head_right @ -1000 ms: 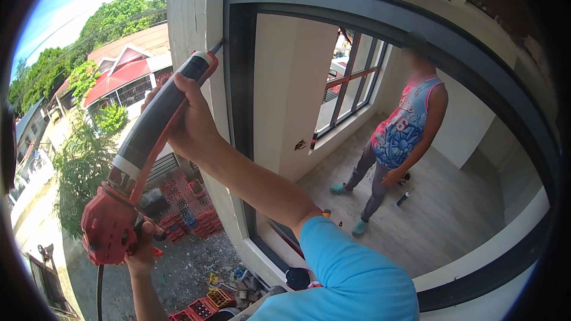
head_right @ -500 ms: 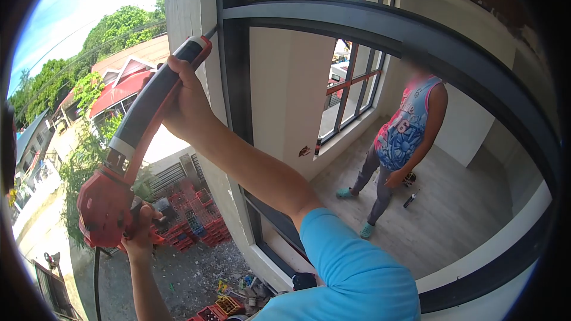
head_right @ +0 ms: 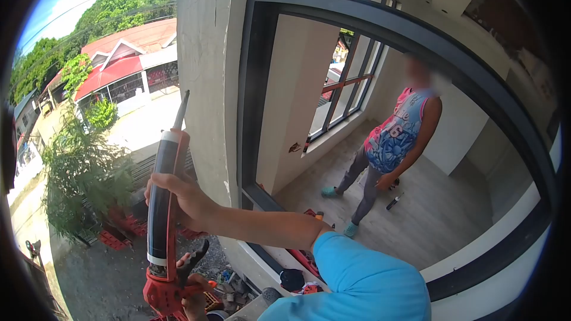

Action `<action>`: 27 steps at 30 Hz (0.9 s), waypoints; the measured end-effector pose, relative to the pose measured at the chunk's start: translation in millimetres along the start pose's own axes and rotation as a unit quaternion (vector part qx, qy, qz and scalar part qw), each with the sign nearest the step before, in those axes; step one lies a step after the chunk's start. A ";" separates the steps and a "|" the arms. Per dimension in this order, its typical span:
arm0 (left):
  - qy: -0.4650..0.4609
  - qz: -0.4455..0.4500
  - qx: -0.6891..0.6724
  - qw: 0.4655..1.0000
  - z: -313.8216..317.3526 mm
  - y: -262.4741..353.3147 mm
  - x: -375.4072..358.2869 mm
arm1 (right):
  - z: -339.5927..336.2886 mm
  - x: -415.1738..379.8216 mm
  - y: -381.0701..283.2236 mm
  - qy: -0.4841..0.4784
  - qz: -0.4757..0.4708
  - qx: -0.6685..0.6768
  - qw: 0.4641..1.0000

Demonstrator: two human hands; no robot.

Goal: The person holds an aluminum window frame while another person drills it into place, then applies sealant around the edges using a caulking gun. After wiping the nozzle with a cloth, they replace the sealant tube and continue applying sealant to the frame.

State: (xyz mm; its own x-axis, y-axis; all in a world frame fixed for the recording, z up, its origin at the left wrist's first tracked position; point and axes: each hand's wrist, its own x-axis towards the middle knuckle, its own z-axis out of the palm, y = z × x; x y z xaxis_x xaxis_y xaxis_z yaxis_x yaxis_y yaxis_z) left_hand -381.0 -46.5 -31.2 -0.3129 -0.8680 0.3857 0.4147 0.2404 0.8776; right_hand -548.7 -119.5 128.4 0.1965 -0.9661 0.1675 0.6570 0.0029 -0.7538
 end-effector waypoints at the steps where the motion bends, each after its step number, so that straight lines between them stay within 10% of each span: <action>1: 0.030 -0.083 -0.038 0.995 -6.0 -9.4 -28.2 | -13.8 -11.8 29.7 0.053 0.042 0.038 0.997; 5: 0.163 -0.298 -0.198 0.920 -33.7 -22.4 -114.1 | -65.8 -56.2 126.8 0.197 0.149 0.131 0.960; 11: 0.243 -0.392 -0.285 0.840 -56.8 -24.3 -189.9 | -122.9 -107.1 219.2 0.367 0.233 0.178 0.883; 27: 0.164 -0.528 -0.168 0.816 -89.5 -85.5 -255.3 | -162.2 -153.1 282.4 0.456 0.247 0.182 0.835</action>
State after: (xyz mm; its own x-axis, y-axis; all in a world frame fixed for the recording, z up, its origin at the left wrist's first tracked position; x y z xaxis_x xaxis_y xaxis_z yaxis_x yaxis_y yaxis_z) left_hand -260.1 115.7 -230.2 -0.4243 -0.5977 -0.6803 0.2904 -0.8014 0.5229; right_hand -511.3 -12.7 -213.2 -0.0183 -0.6176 -0.7863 0.8699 0.3778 -0.3170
